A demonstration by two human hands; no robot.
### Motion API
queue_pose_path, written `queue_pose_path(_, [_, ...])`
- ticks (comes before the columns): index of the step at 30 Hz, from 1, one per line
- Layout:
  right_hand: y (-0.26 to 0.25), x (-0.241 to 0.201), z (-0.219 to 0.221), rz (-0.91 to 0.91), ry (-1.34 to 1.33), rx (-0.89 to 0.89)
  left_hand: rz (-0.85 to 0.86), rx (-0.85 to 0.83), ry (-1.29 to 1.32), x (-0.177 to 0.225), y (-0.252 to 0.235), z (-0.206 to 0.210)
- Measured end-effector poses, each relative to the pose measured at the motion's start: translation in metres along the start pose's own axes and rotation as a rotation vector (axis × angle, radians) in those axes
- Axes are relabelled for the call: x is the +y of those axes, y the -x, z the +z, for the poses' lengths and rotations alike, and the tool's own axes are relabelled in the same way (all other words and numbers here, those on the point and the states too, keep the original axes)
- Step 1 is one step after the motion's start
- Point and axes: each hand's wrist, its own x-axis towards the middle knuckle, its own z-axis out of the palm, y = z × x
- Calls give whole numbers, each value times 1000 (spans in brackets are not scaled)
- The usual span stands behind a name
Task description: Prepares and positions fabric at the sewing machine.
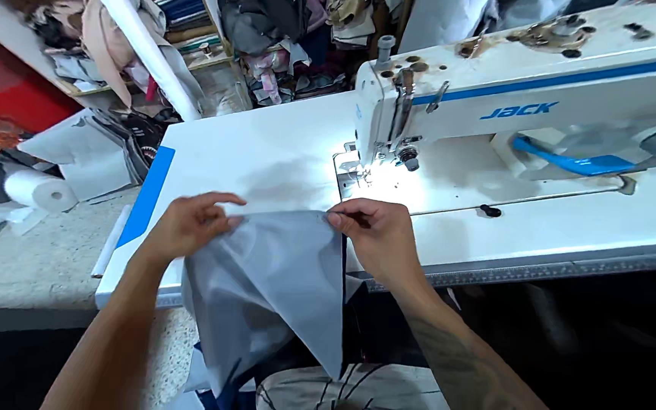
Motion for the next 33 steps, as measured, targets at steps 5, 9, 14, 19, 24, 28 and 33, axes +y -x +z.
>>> queue_pose_path(5, [-13,37,12,38,271,151,-21,-44,-155,-46,-59,29])
queue_pose_path(9, [-23,43,-18,79,498,146,33,-84,-17,-50,-81,56])
queue_pose_path(14, [-67,40,-44,409,716,46,28,-99,39,-40,-94,74])
queue_pose_path(19, [-51,43,-52,186,781,104,-23,-52,57,-35,-96,83])
queue_pose_path(24, [-25,61,-49,-211,853,-12,-32,-70,-3,-31,-100,85])
queue_pose_path(28, [-22,70,-51,-283,924,-19,-33,-78,-46,-30,-104,84])
queue_pose_path(33, [-29,74,-55,-342,888,-31,-72,-80,-70,-29,-107,82])
